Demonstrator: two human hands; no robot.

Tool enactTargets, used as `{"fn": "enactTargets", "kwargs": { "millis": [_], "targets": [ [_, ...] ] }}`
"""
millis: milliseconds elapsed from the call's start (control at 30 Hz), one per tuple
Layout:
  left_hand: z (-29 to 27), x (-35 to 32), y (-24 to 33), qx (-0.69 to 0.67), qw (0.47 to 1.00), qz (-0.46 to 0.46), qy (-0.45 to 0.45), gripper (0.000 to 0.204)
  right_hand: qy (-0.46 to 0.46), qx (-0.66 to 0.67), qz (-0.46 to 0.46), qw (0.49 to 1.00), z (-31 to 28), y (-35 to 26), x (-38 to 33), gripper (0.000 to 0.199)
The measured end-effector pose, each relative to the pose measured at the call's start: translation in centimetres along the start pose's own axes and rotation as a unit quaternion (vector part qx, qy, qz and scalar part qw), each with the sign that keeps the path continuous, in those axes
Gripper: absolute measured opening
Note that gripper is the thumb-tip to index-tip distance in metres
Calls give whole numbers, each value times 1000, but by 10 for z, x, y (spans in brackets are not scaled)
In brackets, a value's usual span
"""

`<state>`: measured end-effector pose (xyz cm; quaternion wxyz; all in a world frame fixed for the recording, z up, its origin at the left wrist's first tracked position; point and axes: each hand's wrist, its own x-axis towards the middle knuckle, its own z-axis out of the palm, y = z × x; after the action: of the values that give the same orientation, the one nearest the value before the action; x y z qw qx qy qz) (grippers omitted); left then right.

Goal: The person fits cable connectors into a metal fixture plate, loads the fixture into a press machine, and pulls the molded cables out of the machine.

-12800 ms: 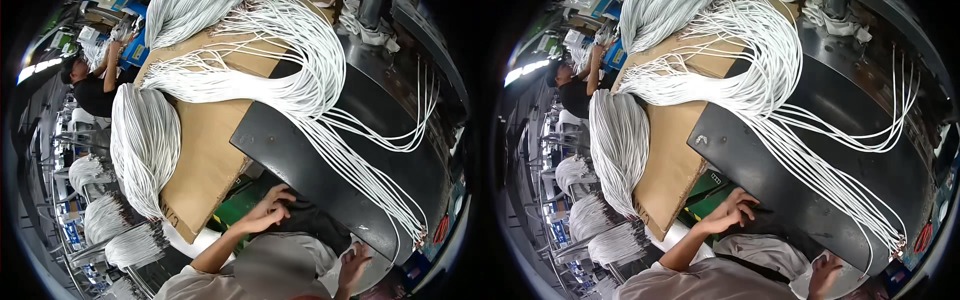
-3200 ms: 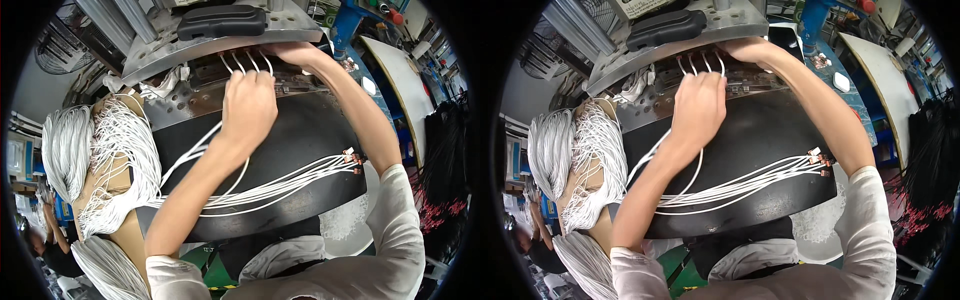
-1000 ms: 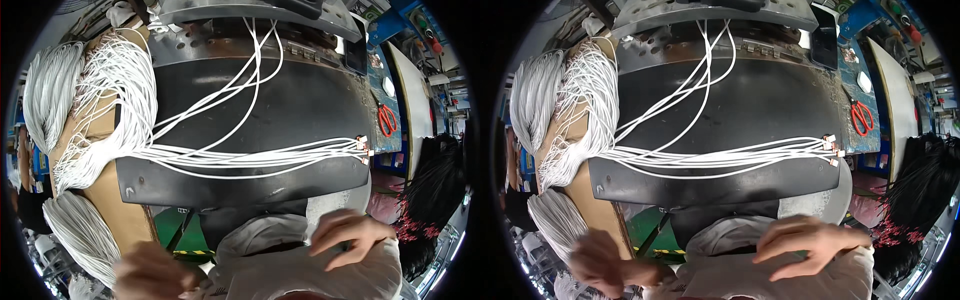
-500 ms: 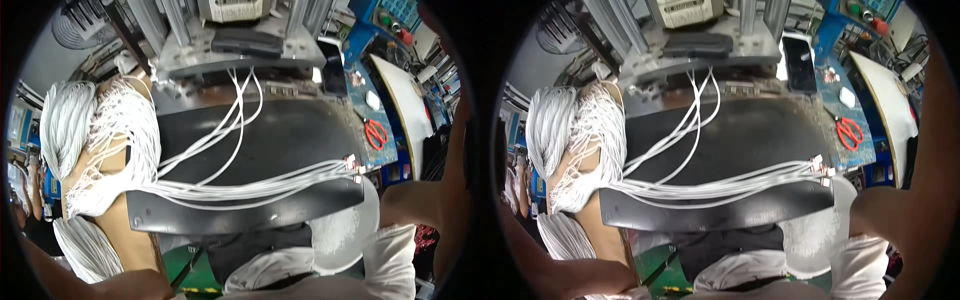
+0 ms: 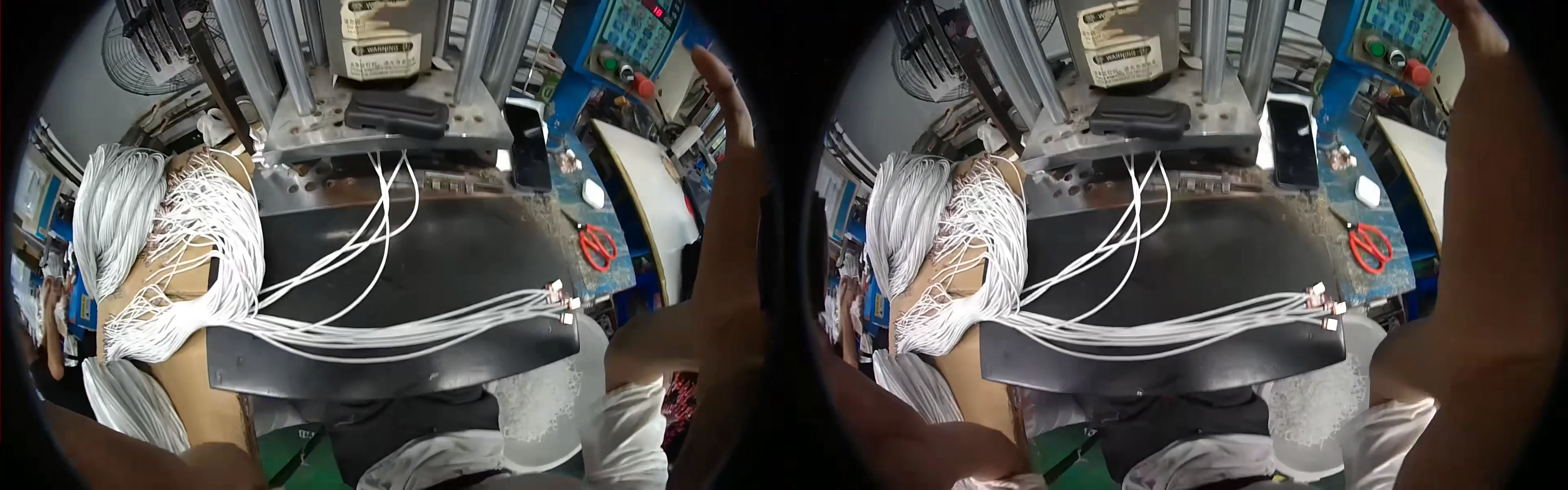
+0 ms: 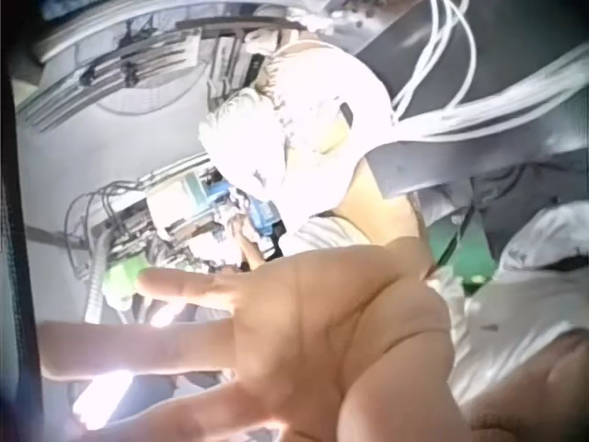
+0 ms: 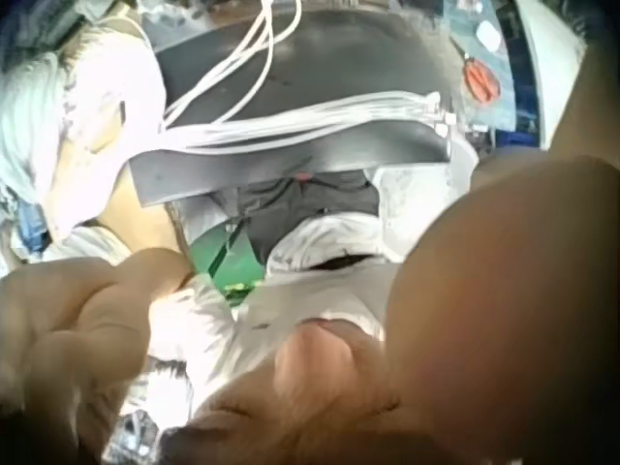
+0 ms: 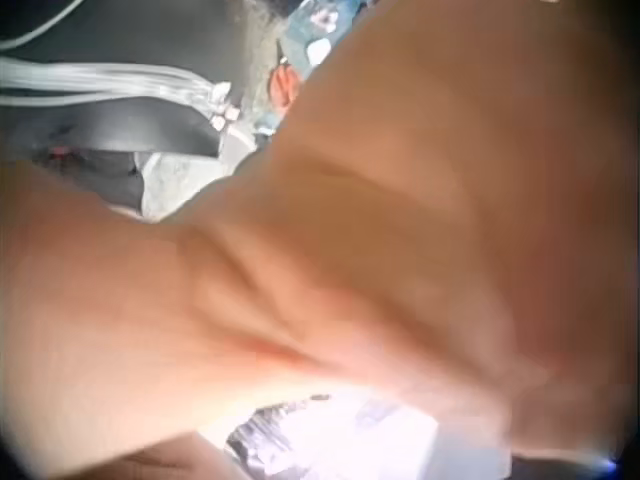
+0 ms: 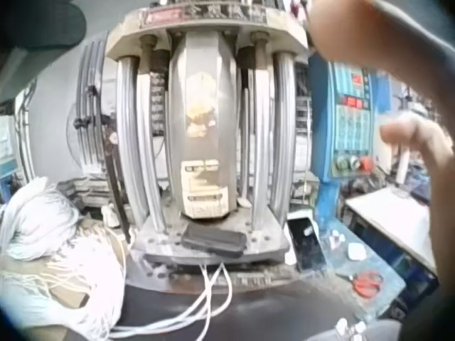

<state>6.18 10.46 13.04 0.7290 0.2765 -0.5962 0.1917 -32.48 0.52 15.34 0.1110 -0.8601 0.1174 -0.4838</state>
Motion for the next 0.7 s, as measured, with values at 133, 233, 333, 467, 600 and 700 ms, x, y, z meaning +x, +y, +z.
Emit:
{"fn": "enactTargets", "kwargs": {
  "millis": [133, 233, 333, 467, 600, 700],
  "targets": [
    [-8, 20, 24, 23, 999, -24, -11, 35, -16, -11, 67, 998, -44, 0, -13, 63],
    [-6, 36, 35, 49, 998, 32, 23, 35, -12, -32, 35, 999, 13, -25, 30, 65],
    [10, -5, 31, 34, 947, -27, -317, 55, -3, -85, 19, 996, 45, -38, 62, 67],
    [39, -71, 17, 24, 843, -148, -516, 24, -210, -11, 206, 956, 88, 5, 16, 29],
    [38, -82, 15, 70, 707, -192, -677, 24, -285, 75, 293, 909, 109, 37, -20, 23],
    [37, -74, 6, 72, 631, -161, -755, 16, -272, 109, 300, 908, 123, 44, -23, 20]
  ]
}}
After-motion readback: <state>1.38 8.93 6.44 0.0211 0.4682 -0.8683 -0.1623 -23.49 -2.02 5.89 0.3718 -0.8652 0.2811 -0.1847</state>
